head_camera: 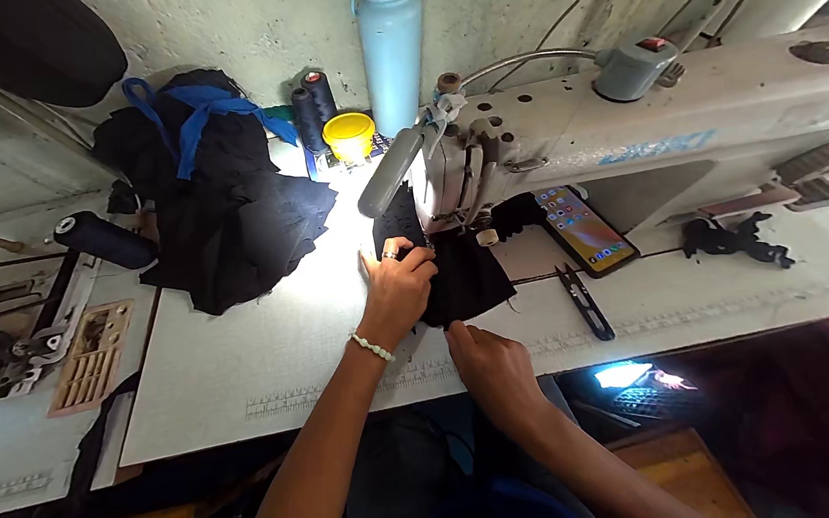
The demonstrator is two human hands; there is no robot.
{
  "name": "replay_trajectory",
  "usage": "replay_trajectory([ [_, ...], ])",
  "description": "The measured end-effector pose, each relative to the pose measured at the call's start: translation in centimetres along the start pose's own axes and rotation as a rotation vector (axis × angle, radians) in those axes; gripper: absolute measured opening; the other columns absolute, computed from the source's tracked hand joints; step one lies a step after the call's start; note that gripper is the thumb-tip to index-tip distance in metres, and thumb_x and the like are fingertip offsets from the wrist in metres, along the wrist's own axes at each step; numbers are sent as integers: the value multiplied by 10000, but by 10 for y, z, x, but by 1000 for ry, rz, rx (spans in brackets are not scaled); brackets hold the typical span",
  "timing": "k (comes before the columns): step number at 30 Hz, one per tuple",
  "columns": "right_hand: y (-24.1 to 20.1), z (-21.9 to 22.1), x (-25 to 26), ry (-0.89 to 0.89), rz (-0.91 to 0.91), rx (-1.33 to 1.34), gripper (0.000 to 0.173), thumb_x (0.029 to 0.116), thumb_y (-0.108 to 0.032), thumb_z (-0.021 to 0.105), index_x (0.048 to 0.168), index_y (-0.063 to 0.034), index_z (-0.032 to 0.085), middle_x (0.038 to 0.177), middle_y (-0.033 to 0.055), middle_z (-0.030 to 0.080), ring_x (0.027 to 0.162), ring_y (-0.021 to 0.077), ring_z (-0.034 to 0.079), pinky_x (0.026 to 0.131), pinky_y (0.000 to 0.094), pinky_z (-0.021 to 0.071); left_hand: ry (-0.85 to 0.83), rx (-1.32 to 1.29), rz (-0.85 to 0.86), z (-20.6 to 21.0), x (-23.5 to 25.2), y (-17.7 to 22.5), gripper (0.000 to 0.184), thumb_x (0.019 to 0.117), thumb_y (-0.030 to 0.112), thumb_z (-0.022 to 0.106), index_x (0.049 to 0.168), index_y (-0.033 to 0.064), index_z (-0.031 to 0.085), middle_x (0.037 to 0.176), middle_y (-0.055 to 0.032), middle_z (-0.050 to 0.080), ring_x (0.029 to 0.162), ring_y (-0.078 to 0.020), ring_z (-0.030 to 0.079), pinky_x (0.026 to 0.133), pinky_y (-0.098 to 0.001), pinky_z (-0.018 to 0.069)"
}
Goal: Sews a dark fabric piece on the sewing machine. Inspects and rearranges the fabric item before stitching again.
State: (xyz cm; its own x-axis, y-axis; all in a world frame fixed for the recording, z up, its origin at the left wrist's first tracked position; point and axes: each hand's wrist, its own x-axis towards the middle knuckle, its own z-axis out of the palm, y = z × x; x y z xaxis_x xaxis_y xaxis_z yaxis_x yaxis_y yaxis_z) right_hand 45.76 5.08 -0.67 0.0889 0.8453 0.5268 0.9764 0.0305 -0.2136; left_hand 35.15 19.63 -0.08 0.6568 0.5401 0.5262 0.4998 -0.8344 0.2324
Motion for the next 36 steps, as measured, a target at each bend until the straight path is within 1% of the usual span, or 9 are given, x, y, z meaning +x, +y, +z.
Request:
replay_trajectory([
  [4,0,1,2,-1,-19,-3,147,910,-66,601,791,-15,671,567,94,580,457,236,614,381,328,447,17,83,133,-7,-7,12,168,864,70,646,849,158,788,1100,30,759,1237,-336,606,997,-755,296],
  [6,0,0,3,1,-33,-7,132,891,-46,606,783,-15,674,565,96,584,455,234,616,383,327,450,17,108,166,-9,-11,16,189,883,85,621,895,172,788,1092,42,768,1232,-317,624,1037,-763,265],
  [11,0,0,3,6,-58,-7,121,873,-29,611,767,-12,667,564,96,578,457,233,611,384,323,446,24,55,48,-3,-20,15,218,970,177,588,1015,175,801,1044,25,778,1149,-290,674,1047,-753,272],
  [14,1,0,3,1,-58,1,129,885,-37,606,773,-10,665,565,97,582,457,235,613,383,331,449,29,1,-16,-1,-20,16,236,999,260,600,980,157,812,1056,18,780,1146,-274,676,1073,-729,268],
  [19,3,0,4,-1,-77,-2,139,883,-29,599,756,-20,655,550,85,561,444,224,596,377,317,432,47,67,-40,4,-21,15,204,981,281,646,927,168,807,1054,30,772,1104,-262,680,1056,-700,295],
  [25,8,-2,4,-22,-108,27,105,865,-27,619,772,-25,668,579,90,591,476,230,623,394,319,456,13,200,16,0,-18,21,189,949,317,685,877,175,788,1170,43,747,1205,-311,640,1007,-763,296],
  [29,11,-5,6,-51,-119,60,104,864,-40,629,770,-26,672,590,95,600,483,239,627,398,329,465,-17,207,-3,-3,-18,18,216,954,382,667,928,194,771,1145,43,759,1215,-329,643,996,-781,296],
  [32,27,-16,21,-167,-84,231,249,959,-194,636,801,-10,693,705,139,644,673,319,699,539,432,565,-32,193,-36,-5,-18,18,250,941,397,680,1032,187,780,1113,26,768,1186,-352,654,991,-796,290],
  [36,60,-5,43,-159,-108,265,283,1032,-239,550,980,-48,752,1046,124,737,1005,322,697,822,448,577,-30,168,-45,-4,-20,18,231,945,382,679,981,179,784,1129,34,765,1195,-342,651,1000,-798,278],
])
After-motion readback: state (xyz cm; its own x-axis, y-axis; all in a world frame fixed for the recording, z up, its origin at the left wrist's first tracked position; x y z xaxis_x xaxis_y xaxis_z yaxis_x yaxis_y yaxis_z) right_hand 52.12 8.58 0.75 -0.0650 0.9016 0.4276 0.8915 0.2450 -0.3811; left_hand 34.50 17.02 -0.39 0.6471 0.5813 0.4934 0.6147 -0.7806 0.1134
